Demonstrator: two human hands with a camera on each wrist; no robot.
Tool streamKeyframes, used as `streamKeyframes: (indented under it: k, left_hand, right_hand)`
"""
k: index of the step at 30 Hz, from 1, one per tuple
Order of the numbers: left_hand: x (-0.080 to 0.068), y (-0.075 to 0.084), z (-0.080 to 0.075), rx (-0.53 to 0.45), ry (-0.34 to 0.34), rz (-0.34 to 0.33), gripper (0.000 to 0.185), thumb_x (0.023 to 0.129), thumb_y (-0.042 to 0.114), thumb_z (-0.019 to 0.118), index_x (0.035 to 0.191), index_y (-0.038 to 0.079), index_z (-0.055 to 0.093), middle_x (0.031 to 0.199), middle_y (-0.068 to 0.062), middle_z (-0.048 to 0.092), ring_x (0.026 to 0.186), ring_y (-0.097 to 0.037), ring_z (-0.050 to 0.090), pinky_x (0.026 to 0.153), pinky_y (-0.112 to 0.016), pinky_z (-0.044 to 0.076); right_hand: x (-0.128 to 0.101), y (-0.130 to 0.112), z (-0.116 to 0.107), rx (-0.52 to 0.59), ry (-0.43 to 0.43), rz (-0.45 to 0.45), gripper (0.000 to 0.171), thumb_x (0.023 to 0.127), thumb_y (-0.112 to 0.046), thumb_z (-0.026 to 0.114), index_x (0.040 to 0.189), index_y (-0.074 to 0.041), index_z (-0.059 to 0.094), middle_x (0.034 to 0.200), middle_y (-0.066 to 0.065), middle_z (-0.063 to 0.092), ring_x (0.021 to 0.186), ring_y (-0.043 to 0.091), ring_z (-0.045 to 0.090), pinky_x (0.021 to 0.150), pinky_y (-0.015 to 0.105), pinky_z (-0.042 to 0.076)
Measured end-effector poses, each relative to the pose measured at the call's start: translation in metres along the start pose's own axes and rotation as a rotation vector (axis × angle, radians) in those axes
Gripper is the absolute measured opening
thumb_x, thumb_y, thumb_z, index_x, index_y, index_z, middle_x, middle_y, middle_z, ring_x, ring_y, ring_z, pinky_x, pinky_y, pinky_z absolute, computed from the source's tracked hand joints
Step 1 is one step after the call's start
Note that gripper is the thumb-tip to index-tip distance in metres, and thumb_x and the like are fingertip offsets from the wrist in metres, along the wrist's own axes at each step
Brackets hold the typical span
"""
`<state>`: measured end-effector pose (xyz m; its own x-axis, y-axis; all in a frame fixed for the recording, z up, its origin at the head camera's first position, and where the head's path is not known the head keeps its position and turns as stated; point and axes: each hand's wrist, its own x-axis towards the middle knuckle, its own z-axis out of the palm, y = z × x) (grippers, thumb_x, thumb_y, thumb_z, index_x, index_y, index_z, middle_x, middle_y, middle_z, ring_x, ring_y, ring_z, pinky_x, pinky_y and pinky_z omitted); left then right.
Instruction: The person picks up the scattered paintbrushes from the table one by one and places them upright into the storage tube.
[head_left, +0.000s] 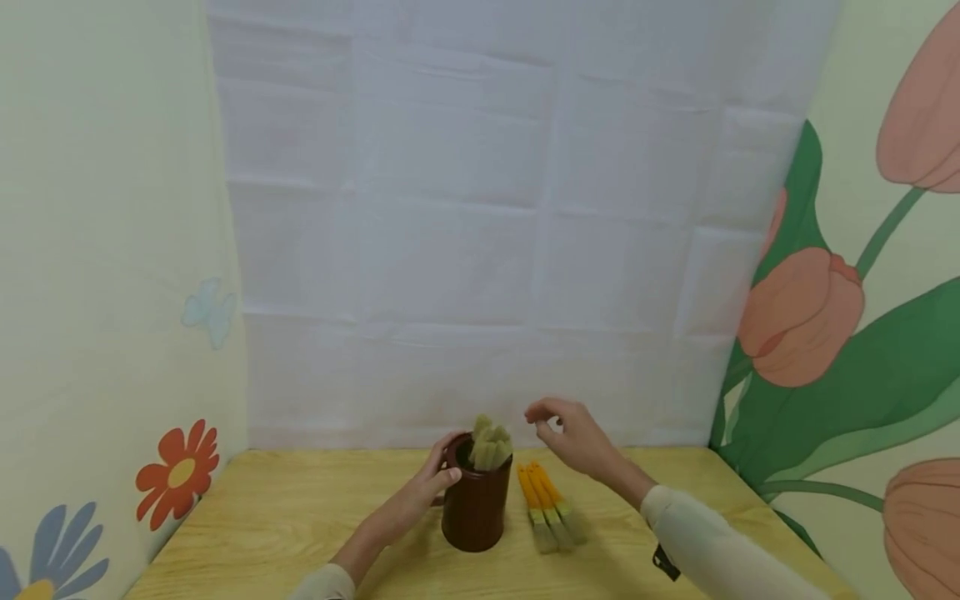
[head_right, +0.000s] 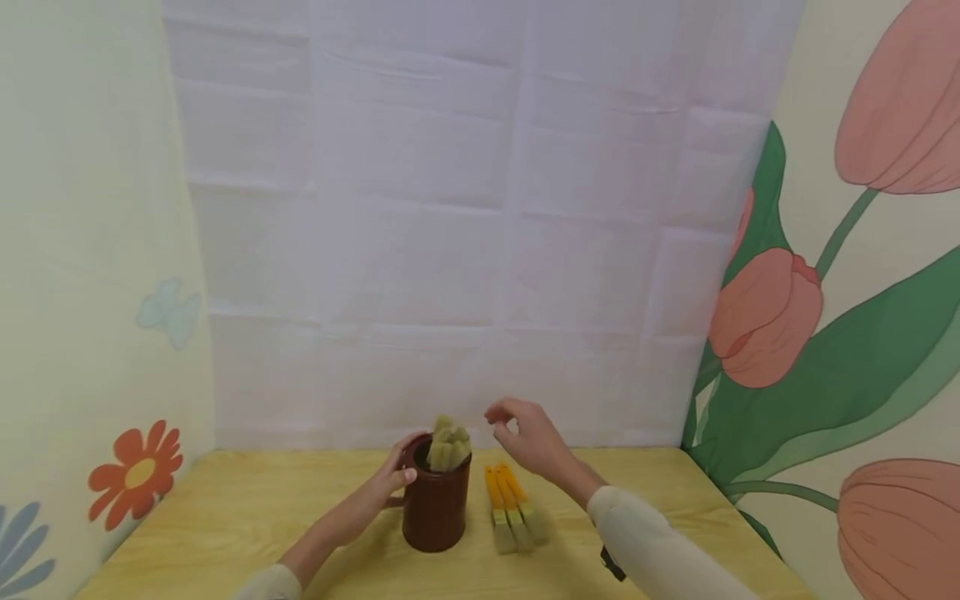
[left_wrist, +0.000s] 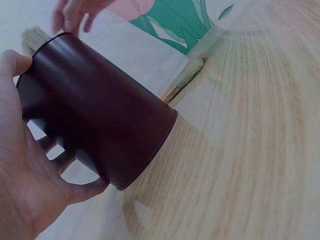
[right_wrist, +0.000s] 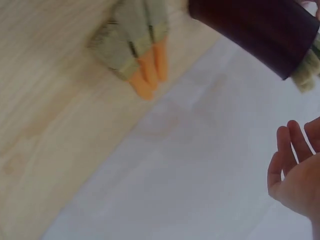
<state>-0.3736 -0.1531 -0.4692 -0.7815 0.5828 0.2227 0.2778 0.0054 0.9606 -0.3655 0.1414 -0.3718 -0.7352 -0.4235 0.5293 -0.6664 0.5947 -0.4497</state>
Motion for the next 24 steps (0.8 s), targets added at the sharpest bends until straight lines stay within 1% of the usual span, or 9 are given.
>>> streamKeyframes:
  k: [4,7,11,15,18,21,24]
  left_hand:
    - [0.001,-0.002,-0.002,-0.003,-0.005,-0.012,0.062,0.11,0.04,0.038,0.163,0.028,0.009,0.166,-0.017,0.0,0.149,-0.048,0.011,0.102,-0.074,0.03]
    - [0.001,-0.002,-0.003,-0.005,-0.009,-0.02,0.062,0.11,0.04,0.038,0.163,0.029,0.008,0.166,-0.017,-0.002,0.148,-0.049,0.01,0.102,-0.074,0.031]
    - [0.002,-0.001,-0.004,-0.002,-0.01,-0.018,0.062,0.11,0.04,0.038,0.163,0.029,0.008,0.167,-0.016,-0.001,0.149,-0.048,0.011,0.102,-0.073,0.031]
    - [0.002,0.0,-0.004,0.001,-0.007,-0.02,0.064,0.11,0.041,0.039,0.164,0.028,0.007,0.167,-0.015,-0.001,0.149,-0.046,0.012,0.102,-0.073,0.032]
    - [0.002,0.0,-0.004,-0.002,-0.005,-0.028,0.064,0.11,0.04,0.039,0.164,0.027,0.007,0.167,-0.015,0.0,0.149,-0.047,0.011,0.102,-0.073,0.032]
    - [0.002,0.0,-0.003,-0.01,-0.009,-0.033,0.065,0.11,0.04,0.04,0.164,0.026,0.006,0.166,-0.016,0.001,0.149,-0.047,0.012,0.102,-0.073,0.032]
    - [0.001,0.001,-0.004,-0.015,-0.008,-0.032,0.065,0.11,0.04,0.04,0.164,0.025,0.007,0.166,-0.016,0.001,0.149,-0.046,0.012,0.103,-0.072,0.031]
  right_hand:
    - [-0.015,0.017,0.004,0.004,-0.016,0.033,0.02,0.103,-0.005,0.057,0.111,-0.016,0.071,0.101,-0.009,0.068,0.09,0.01,0.063,0.075,0.035,0.053]
    - [-0.026,0.029,0.008,0.002,-0.045,0.057,0.019,0.102,-0.004,0.057,0.109,-0.015,0.072,0.099,-0.008,0.069,0.087,0.01,0.064,0.073,0.032,0.054]
    - [-0.039,0.043,0.014,-0.017,-0.102,0.089,0.017,0.101,-0.004,0.059,0.109,-0.013,0.072,0.1,-0.006,0.07,0.085,0.011,0.064,0.072,0.032,0.055]
    - [-0.05,0.053,0.021,-0.067,-0.183,0.106,0.014,0.1,-0.005,0.061,0.109,-0.007,0.072,0.1,0.0,0.069,0.083,0.013,0.063,0.07,0.033,0.054]
    - [-0.057,0.059,0.025,-0.095,-0.242,0.124,0.015,0.098,-0.007,0.063,0.11,-0.002,0.071,0.097,0.0,0.068,0.081,0.012,0.062,0.068,0.032,0.053]
    - [-0.064,0.064,0.029,-0.109,-0.272,0.159,0.016,0.098,-0.01,0.064,0.109,-0.001,0.071,0.092,-0.003,0.067,0.078,0.011,0.061,0.066,0.032,0.053]
    - [-0.067,0.067,0.033,-0.121,-0.275,0.205,0.013,0.098,-0.013,0.065,0.104,-0.003,0.071,0.087,-0.005,0.065,0.076,0.011,0.06,0.065,0.035,0.052]
